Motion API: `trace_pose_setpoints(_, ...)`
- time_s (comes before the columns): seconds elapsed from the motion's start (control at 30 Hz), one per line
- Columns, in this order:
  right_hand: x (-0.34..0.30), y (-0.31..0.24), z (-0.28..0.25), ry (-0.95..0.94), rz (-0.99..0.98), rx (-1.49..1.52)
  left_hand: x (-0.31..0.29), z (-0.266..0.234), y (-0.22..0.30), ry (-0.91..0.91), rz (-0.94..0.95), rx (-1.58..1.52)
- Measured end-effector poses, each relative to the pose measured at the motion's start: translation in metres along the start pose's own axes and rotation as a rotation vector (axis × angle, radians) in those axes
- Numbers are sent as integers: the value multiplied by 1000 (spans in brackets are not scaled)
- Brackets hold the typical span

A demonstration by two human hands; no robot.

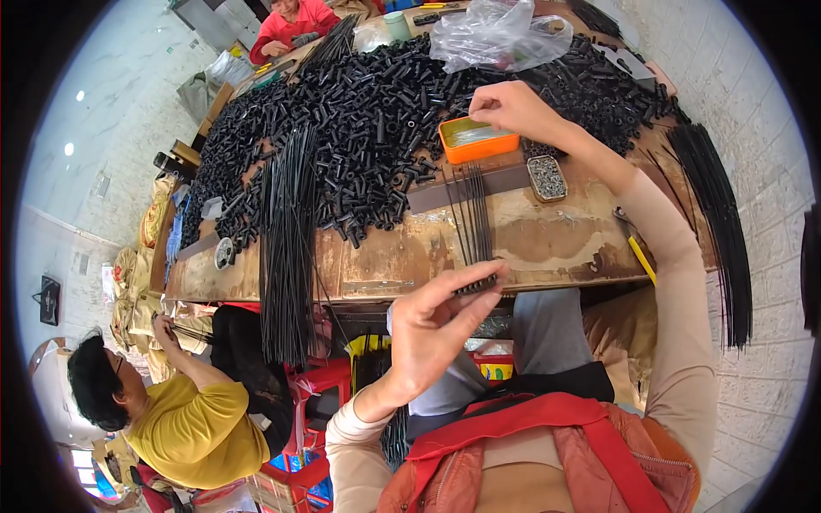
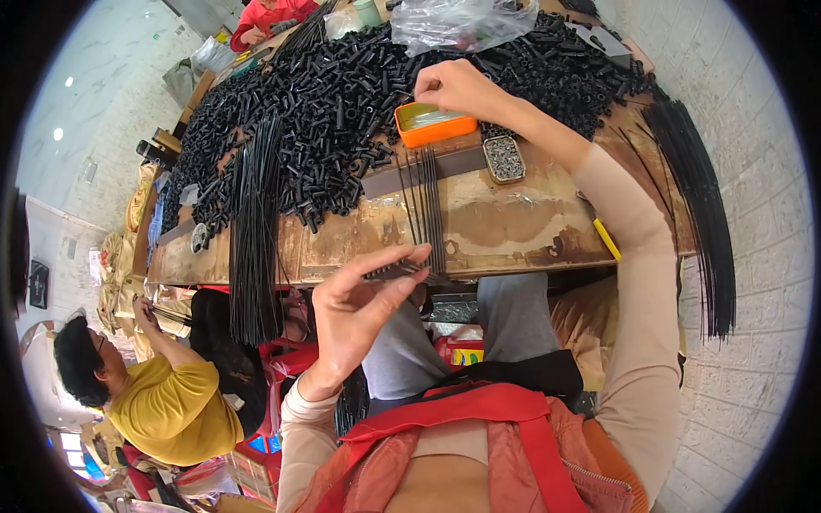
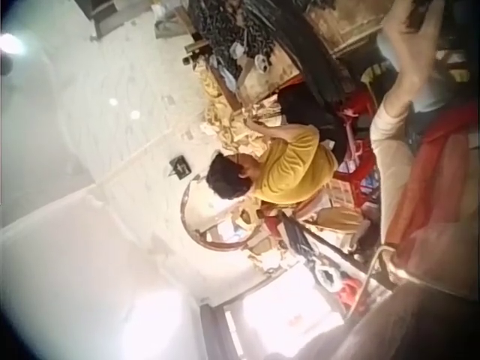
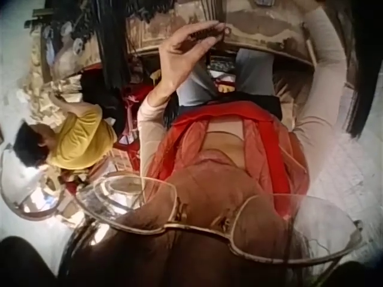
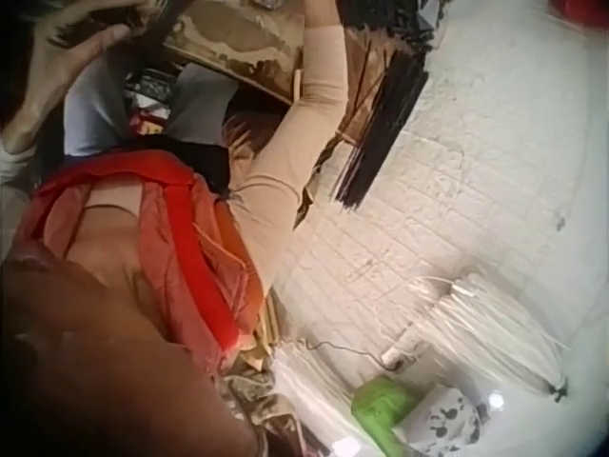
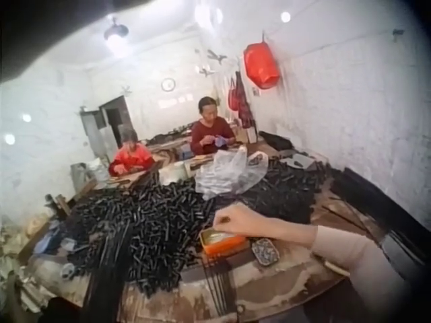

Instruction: Assembling and inspecting black plastic components at a production workbench using pliers.

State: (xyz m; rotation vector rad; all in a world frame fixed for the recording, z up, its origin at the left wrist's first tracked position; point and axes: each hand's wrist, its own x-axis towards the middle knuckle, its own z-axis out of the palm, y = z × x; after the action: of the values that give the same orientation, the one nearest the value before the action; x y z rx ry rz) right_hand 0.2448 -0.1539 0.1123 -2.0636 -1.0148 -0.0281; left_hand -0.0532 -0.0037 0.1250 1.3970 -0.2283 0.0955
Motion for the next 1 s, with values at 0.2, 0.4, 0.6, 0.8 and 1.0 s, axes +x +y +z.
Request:
trace_pose_setpoints(0.2,-120,-138,-8,125,-464,-79,9,-4,4,121,-42,4)
trace_pose_setpoints(0.4,-162,-165,-1,136,-512,-470,10,-4,0,157,-32,-39)
trace_pose_setpoints(0.6,-166,-169,7,128,-473,-465,9,-4,3,172,-38,-63)
trace_pose_setpoints(0.8,-162,-166,4,143,-626,-605,10,-5,5,158,-67,-45)
trace_pose_setpoints(1.0,-153,-165,-2,195,-792,-609,10,-6,2,116,-55,-102)
